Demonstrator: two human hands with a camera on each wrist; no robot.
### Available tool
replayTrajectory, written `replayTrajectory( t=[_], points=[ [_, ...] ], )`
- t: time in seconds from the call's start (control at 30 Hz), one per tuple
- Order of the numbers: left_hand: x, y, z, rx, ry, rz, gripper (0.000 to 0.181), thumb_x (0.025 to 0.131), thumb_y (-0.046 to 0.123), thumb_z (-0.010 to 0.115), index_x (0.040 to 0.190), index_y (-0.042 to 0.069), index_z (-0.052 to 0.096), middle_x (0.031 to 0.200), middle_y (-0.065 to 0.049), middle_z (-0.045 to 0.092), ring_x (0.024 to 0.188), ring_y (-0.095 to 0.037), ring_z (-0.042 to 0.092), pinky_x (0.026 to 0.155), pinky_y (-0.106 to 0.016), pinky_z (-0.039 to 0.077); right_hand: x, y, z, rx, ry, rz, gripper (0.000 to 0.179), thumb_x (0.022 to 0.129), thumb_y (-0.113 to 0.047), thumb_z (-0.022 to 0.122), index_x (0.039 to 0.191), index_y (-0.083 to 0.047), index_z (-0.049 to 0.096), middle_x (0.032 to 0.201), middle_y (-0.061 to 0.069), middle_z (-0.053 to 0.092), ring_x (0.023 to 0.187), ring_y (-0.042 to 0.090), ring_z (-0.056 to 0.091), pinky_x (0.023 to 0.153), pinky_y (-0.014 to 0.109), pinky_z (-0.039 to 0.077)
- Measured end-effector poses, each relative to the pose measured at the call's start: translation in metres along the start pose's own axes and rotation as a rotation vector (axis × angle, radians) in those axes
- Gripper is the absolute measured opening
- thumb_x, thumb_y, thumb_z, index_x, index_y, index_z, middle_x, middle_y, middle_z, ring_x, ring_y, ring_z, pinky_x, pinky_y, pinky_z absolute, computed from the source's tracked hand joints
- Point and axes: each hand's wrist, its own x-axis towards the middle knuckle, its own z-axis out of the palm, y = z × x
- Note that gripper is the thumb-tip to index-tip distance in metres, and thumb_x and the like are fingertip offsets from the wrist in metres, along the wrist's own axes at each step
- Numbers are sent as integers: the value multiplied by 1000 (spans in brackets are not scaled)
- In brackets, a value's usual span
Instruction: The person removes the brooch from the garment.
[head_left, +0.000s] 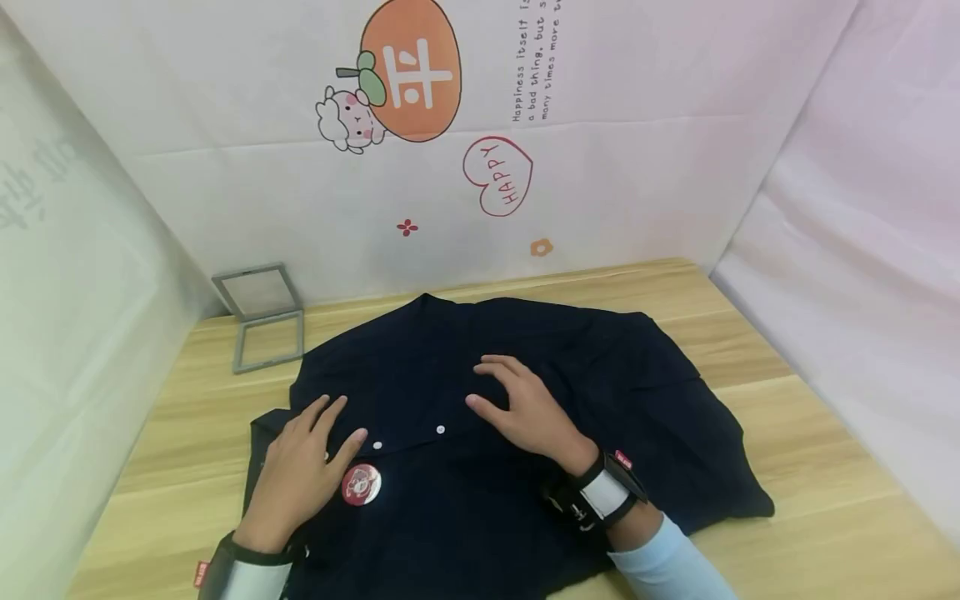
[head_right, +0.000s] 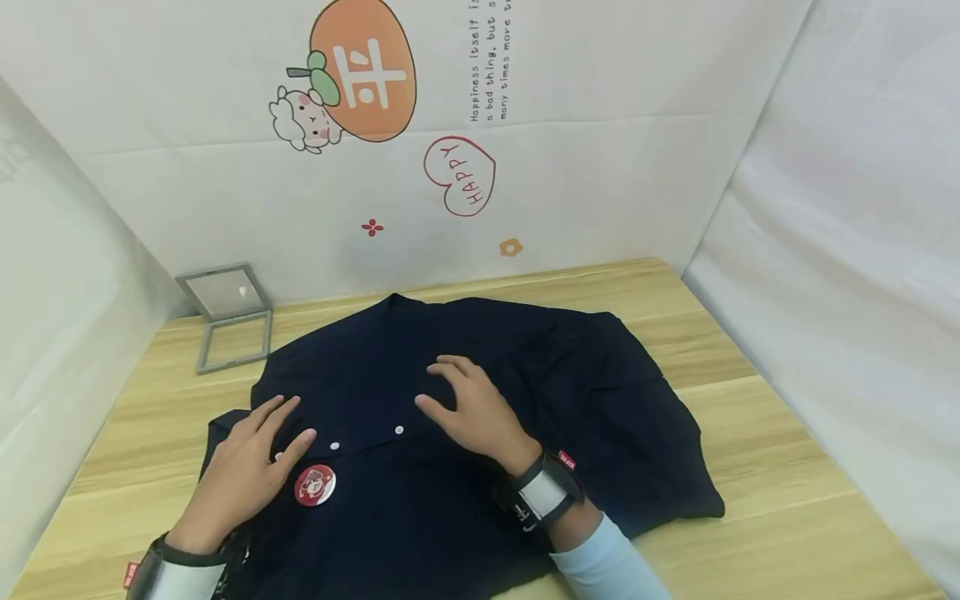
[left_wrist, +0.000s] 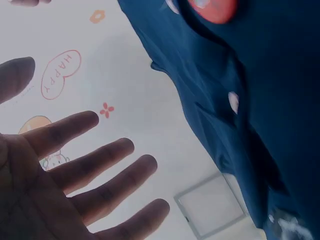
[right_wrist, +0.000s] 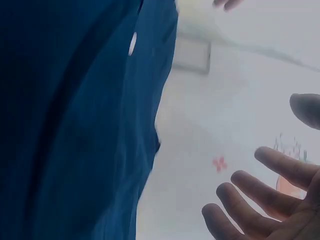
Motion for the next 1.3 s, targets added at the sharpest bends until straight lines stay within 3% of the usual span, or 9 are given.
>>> replayTrajectory(
  t=[0.33, 0.6, 0.77, 0.97, 1.1, 1.3],
  points=[
    [-4, -13, 5, 12, -10, 13, 56, 92, 42, 54, 132, 3, 52, 135, -31, 48, 115, -52, 46, 86, -73, 41, 13, -23, 28, 54, -142, -39, 40, 91, -34, 59, 123, -9, 58, 136, 15, 51, 123, 28, 48, 97, 50, 48],
    [-11, -21, 13, 36, -76, -2, 52, 89, 39, 59, 129, 6, 56, 132, -26, 53, 116, -46, 49, 86, -75, 41, 17, -40, 54, 145, -290, -67, 41, 94, -36, 55, 124, -9, 57, 137, 11, 51, 119, 22, 51, 94, 42, 52],
    [-15, -20, 9, 15, -87, 2, 51, 90, 40, 58, 128, 6, 57, 131, -23, 55, 113, -43, 52, 84, -73, 43, 23, -53, 68, 190, -338, -132, 40, 95, -37, 53, 123, -9, 58, 133, 10, 54, 117, 20, 53, 93, 38, 53],
    [-17, -20, 8, 7, -72, 44, 46, 89, 42, 60, 118, 7, 64, 120, -17, 63, 107, -35, 58, 81, -62, 52, 30, -64, 86, 245, -361, -183, 36, 94, -35, 54, 119, -10, 60, 120, 7, 60, 103, 15, 59, 82, 29, 56],
    [-18, -23, 12, -33, -116, 47, 38, 87, 37, 65, 110, 7, 66, 111, -12, 66, 102, -28, 61, 82, -53, 55, 32, -69, 101, 342, -385, -146, 30, 94, -30, 57, 114, -9, 63, 112, 7, 62, 96, 7, 60, 80, 21, 56],
    [-19, -29, 17, -43, -154, 52, 29, 75, 20, 77, 99, 9, 68, 100, -6, 66, 93, -20, 62, 78, -43, 58, 33, -70, 122, 553, -394, -33, 20, 93, -20, 58, 108, -7, 64, 105, 11, 63, 88, 3, 61, 77, 15, 54]
  ],
)
